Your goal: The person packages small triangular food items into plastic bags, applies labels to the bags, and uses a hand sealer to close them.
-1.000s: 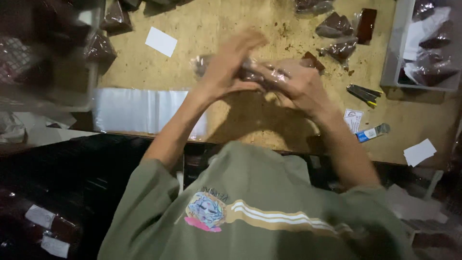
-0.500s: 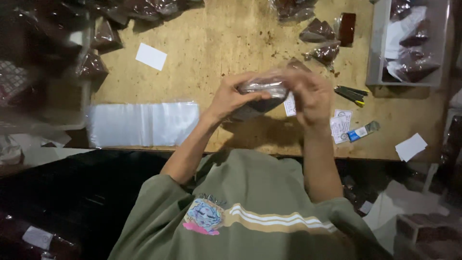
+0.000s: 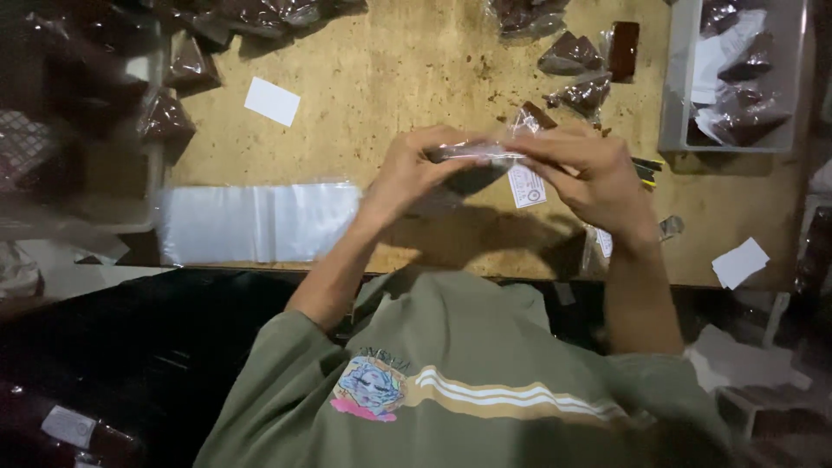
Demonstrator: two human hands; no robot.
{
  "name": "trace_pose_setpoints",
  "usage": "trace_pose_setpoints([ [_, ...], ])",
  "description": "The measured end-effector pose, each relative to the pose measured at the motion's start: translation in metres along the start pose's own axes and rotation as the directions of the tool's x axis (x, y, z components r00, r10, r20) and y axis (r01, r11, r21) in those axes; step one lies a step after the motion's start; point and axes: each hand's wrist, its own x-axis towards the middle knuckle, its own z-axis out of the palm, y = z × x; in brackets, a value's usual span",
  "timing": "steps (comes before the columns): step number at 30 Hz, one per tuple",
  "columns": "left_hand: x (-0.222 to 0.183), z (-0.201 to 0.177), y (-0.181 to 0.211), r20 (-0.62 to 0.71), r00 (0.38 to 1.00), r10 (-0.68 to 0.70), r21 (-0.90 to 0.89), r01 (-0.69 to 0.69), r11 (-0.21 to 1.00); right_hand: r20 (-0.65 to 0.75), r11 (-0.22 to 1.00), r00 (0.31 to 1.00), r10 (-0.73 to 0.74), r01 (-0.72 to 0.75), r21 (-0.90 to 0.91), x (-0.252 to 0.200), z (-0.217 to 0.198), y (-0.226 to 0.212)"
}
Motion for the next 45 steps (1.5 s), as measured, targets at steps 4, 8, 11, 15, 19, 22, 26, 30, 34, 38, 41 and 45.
trace_pose_setpoints([
  [4,-0.014,0.010,-0.010,-0.178,0.979,0.099,0.106,-0.081,0.991,-0.179,0.998,0.983,-0.033,0.022,-0.065,-0.002,0.024,0.042],
  [8,-0.017,0.022,0.005,-0.251,0.947,0.199,0.167,-0.160,0.973,-0.252,0.708,0.889,0.382,-0.106,0.698,0.004,0.054,0.051],
  [11,-0.004,0.010,0.034,-0.089,0.971,-0.220,-0.048,0.217,0.975,-0.127,0.470,0.892,0.435,-0.105,0.876,0.027,0.055,0.038],
  [15,0.015,-0.001,0.025,0.101,0.926,-0.363,-0.446,0.368,0.816,-0.076,0.698,0.973,0.220,-0.103,0.708,0.069,0.045,0.027],
  [19,0.021,0.027,0.051,-0.159,0.973,-0.167,-0.536,0.057,0.842,-0.363,0.847,0.898,0.249,-0.020,0.532,0.082,0.030,0.027],
  [22,0.021,0.039,0.044,-0.324,0.945,0.052,-0.257,-0.141,0.956,-0.458,0.871,0.884,0.095,0.149,0.469,0.080,0.033,0.028],
  [26,-0.003,0.045,0.016,-0.395,0.911,-0.115,-0.229,0.023,0.973,-0.386,0.874,0.882,0.271,-0.057,0.483,0.053,0.053,0.006],
  [30,-0.025,0.045,0.025,-0.305,0.909,-0.285,-0.237,0.218,0.947,-0.353,0.903,0.912,0.208,-0.040,0.427,0.029,0.078,0.017],
  [34,-0.020,0.035,0.038,-0.270,0.930,-0.251,-0.054,0.246,0.968,-0.488,0.854,0.849,0.200,0.093,0.512,0.038,0.088,0.010],
  [38,-0.025,0.034,0.034,-0.257,0.925,-0.280,-0.123,0.256,0.959,-0.457,0.946,0.884,0.099,0.058,0.318,0.037,0.087,0.014],
  [41,-0.027,0.031,0.025,-0.297,0.915,-0.272,-0.218,0.212,0.953,-0.245,0.978,0.968,0.053,-0.001,0.208,0.023,0.080,0.029],
  [45,-0.033,0.027,0.031,-0.275,0.910,-0.309,-0.396,0.186,0.899,-0.185,0.990,0.982,0.039,-0.012,0.143,0.014,0.073,0.018],
])
